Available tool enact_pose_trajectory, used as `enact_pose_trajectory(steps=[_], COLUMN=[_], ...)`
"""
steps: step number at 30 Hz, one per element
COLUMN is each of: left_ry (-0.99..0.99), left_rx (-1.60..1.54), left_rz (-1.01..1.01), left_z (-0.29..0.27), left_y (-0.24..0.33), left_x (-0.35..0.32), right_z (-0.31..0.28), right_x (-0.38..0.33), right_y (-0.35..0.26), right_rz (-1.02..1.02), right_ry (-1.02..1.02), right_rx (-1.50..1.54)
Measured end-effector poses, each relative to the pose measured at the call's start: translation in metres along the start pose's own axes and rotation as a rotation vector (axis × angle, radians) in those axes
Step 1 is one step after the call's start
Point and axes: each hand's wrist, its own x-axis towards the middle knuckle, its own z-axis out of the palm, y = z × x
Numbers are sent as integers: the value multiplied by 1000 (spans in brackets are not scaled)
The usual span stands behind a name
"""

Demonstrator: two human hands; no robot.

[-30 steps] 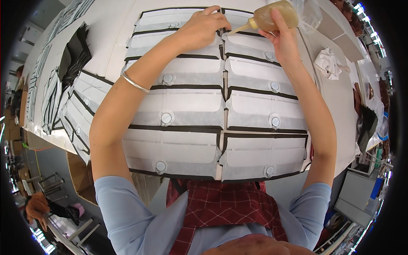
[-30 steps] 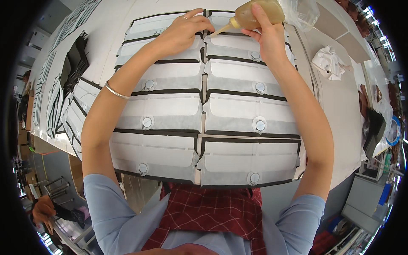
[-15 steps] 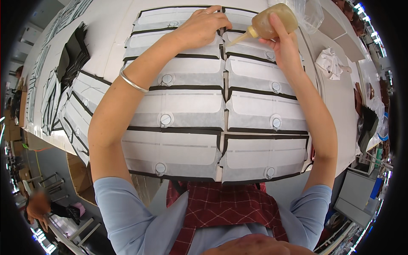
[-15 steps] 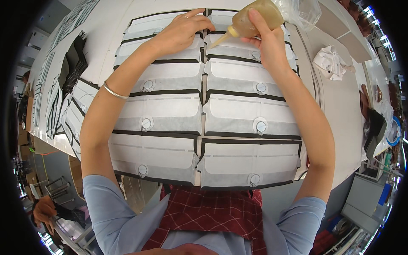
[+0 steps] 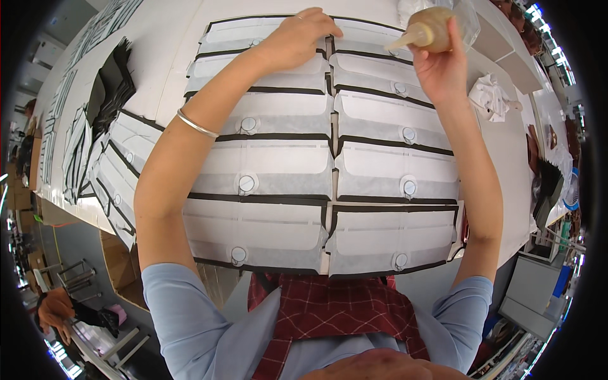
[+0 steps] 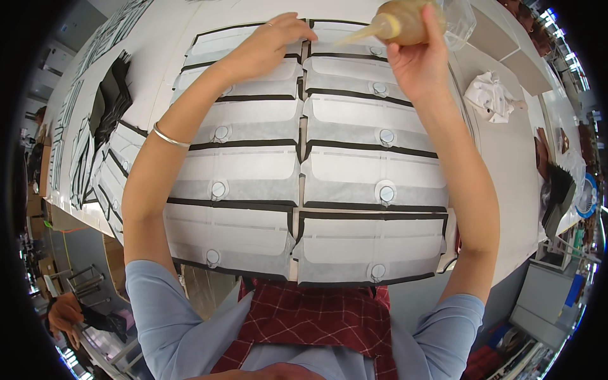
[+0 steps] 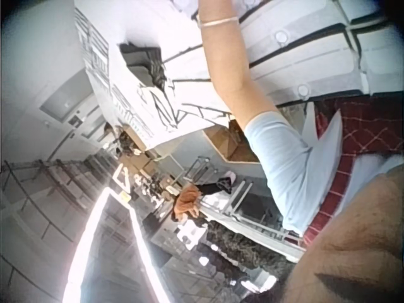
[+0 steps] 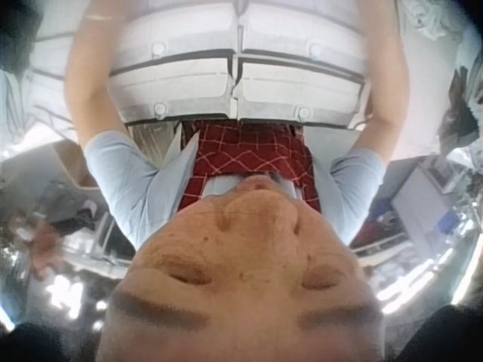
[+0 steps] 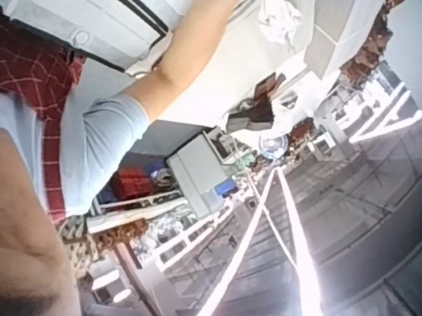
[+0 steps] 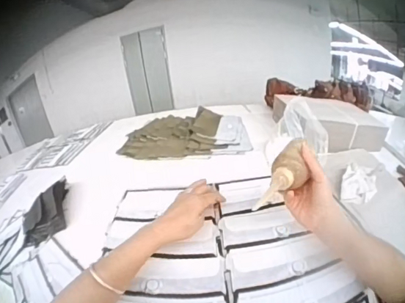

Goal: The person applies a viscous substance from a squeeze bottle onto the circular tabs of multiple white face masks laid out on a table. After applying the substance, the person uses a white tissue to wipe the tabs and the surrounding areas of the masks.

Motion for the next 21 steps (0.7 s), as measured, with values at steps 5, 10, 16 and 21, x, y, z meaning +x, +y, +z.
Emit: enact_pose_trajectory(steps=[5,10,16,21], left_ry=[9,26,-38,-51], left_rx=[205,161,270,271], left_rz=[29,-84,-129,-124], left_z=[0,15,19,18], left_y=[-54,-43,-46,-45], left_x=[29,39,42,41], right_z=[10,11,5,1], right_x=[30,50,71,74], right_y=[14,39,56,60], right_rz=[-168,-205,-220,-195], right_ry=[189,221,216,207], right_rx=[-166,-404,-427,-432])
